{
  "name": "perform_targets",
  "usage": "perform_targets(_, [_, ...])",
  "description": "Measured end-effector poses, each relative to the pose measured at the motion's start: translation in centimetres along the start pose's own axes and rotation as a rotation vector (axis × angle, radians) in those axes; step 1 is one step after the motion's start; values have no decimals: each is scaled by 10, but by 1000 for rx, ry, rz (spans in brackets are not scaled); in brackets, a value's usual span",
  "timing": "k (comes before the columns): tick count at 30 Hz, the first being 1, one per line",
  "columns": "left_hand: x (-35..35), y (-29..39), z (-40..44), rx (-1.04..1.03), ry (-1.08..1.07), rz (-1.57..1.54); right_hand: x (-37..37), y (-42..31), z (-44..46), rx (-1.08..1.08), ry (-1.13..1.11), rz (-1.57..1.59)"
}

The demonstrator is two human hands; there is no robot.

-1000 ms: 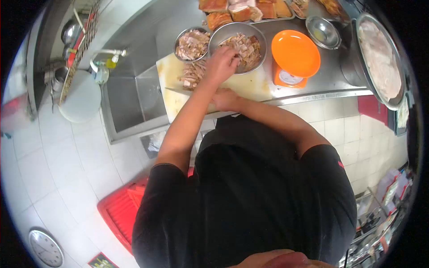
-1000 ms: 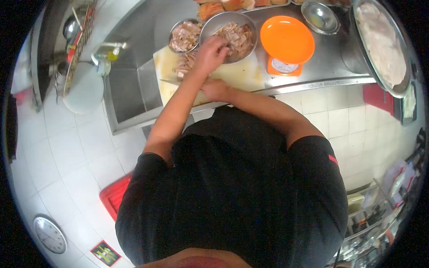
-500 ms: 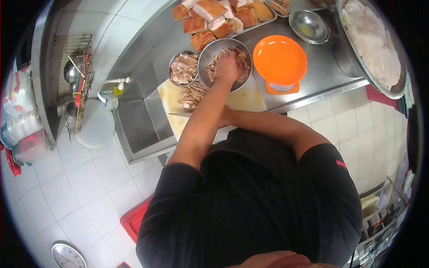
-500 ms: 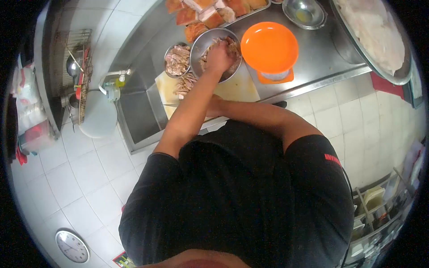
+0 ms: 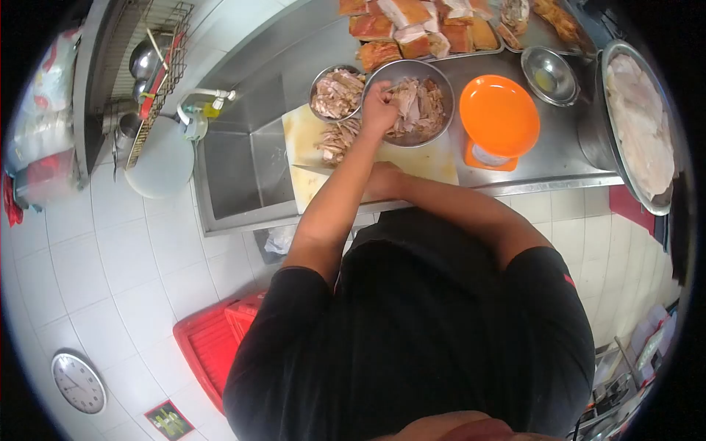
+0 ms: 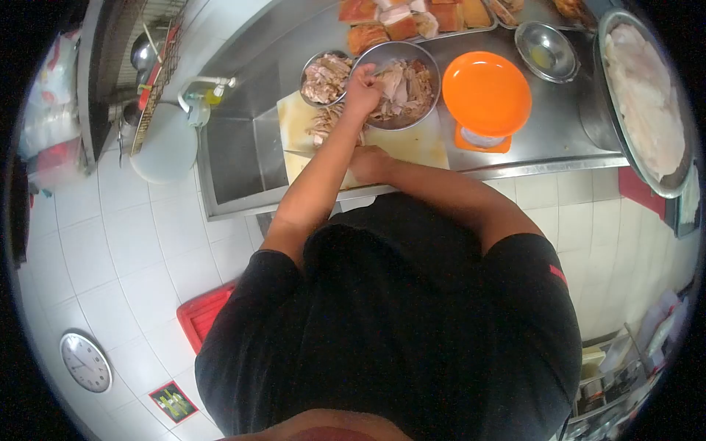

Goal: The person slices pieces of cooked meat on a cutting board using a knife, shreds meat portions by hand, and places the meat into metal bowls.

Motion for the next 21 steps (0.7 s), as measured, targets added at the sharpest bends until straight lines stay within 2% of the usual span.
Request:
perform_targets(7, [28, 10, -21, 39, -103, -189, 18, -15, -2, -63, -87, -39])
perform_targets(10, [50, 15, -37, 65, -106, -472, 17, -12, -2, -109, -12, 61])
perform_targets(13, [94, 6, -58, 96, -81, -570, 15, -8, -7, -174, 61, 196])
perform_targets(14, [113, 0, -66, 83, -50, -586, 17, -10, -6, -125, 62, 202])
perform_targets(18, [184, -53, -103, 76, 137, -676, 15, 6, -12, -210, 165, 203])
perform_targets(21, [205, -135, -129, 263, 281, -740, 17, 9, -11, -243, 158, 96])
Point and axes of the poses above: each hand's wrist, its own z-axis towards the middle knuckle, its own x-axis out of the back of the hand, y = z × x, the point moved 8 cm from there along z, towards the middle knuckle, and after that the axes turned 13 degrees about x, right-handed, at the moved point
